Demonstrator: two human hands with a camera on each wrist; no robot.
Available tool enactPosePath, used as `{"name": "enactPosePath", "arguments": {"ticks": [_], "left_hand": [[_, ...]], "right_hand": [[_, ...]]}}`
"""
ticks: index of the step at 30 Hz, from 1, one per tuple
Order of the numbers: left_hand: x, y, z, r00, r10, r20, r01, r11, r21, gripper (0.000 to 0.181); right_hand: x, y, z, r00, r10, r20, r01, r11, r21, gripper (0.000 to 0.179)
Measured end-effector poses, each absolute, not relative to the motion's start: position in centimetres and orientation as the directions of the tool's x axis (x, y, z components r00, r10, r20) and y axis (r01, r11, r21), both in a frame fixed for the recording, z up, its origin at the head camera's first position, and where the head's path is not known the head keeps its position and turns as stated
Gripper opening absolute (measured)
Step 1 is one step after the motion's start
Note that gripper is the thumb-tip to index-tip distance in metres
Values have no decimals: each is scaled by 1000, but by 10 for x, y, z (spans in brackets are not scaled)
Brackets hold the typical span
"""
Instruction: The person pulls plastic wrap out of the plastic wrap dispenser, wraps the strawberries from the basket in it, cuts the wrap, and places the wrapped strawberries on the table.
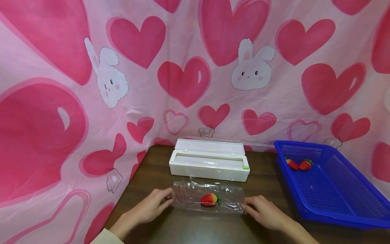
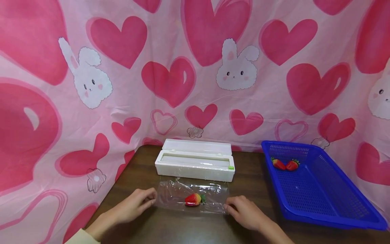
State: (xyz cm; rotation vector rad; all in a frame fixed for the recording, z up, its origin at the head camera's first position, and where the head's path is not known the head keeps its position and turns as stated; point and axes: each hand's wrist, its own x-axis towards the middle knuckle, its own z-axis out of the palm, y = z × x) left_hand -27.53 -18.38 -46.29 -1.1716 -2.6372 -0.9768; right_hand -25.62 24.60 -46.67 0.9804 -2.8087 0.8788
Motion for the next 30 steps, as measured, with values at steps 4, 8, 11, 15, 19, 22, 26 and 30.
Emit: {"name": "enactPosePath", "arguments": {"ticks": [4, 8, 11, 15, 19, 22, 26, 30], "left_hand": [[-282, -182, -464, -736, 612, 289, 647, 512, 565, 6], [-288, -181, -463, -735, 611, 295, 648, 503, 573, 4], [-292, -179, -461, -737, 604, 303, 650, 510, 563, 5], [-297, -175, -459, -746, 599, 290, 637, 518, 570, 7], [-300, -172, -456, -762, 593, 261, 615, 537, 577, 7], [-302, -171, -455, -782, 578, 232, 587, 558, 587, 6], [-306, -169, -455, -803, 555, 218, 559, 573, 600, 5], [-309, -167, -456, -814, 538, 220, 548, 583, 600, 7]], "right_hand": [[-263, 247, -466, -798, -562, 217, -573, 598, -561, 26], [-269, 246, -462, -801, -564, 202, -562, 591, -578, 26], [-275, 245, -460, -800, -572, 181, -552, 584, -595, 26], [-281, 244, -457, -812, -561, 162, -536, 606, -588, 26], [-286, 243, -456, -818, -546, 180, -543, 630, -555, 25], [-290, 243, -455, -816, -544, 196, -554, 636, -537, 23], [-294, 242, -454, -822, -541, 177, -540, 642, -545, 23], [-297, 242, -454, -828, -537, 159, -524, 642, -560, 22]]}}
